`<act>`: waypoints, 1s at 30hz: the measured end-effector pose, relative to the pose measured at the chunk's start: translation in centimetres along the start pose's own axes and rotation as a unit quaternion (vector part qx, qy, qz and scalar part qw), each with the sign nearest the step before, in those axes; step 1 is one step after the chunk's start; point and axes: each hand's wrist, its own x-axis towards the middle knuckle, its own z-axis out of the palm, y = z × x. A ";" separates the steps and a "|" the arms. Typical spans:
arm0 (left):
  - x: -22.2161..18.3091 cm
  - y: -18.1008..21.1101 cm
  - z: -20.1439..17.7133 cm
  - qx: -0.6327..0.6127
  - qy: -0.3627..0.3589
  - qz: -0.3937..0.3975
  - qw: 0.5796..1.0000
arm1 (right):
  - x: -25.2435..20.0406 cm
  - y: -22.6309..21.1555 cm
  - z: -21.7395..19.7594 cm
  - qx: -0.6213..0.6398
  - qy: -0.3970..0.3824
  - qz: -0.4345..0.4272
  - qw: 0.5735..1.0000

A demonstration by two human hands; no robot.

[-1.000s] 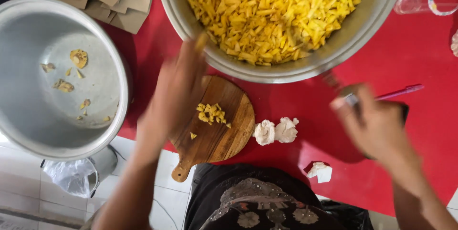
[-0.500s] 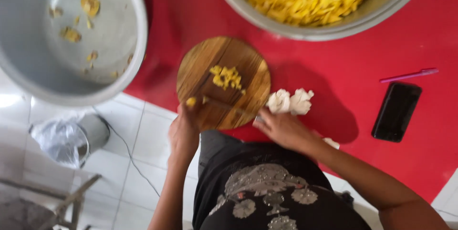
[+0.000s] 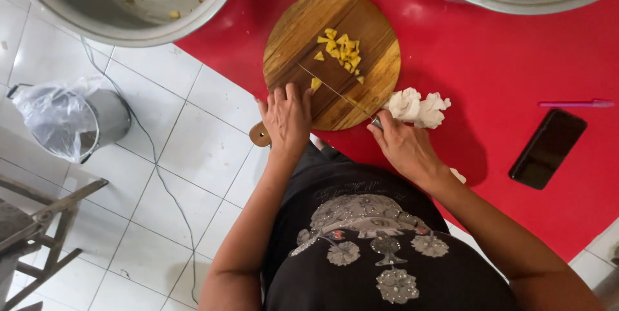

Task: Chopping yellow food material on a wooden board and transferring it into a large metal basin.

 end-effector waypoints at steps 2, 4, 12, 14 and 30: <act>-0.6 -0.3 -1.0 -0.026 0.083 0.028 0.996 | -0.3 -0.8 -0.2 0.005 0.003 -0.002 1.000; -1.0 -0.6 -0.4 -0.064 0.128 0.044 0.989 | 0.0 -0.8 0.0 -0.011 0.001 -0.011 1.000; -0.7 0.1 2.2 -0.114 0.264 0.064 0.956 | 0.5 -2.1 -0.8 -0.090 -0.057 0.004 0.994; -0.7 0.3 3.1 -0.126 0.257 0.063 0.956 | 0.8 -2.7 -1.2 -0.100 -0.068 0.016 0.993; -1.0 0.4 3.3 -0.161 0.266 0.072 0.948 | 5.0 -4.0 -0.2 -0.063 0.023 -0.060 0.996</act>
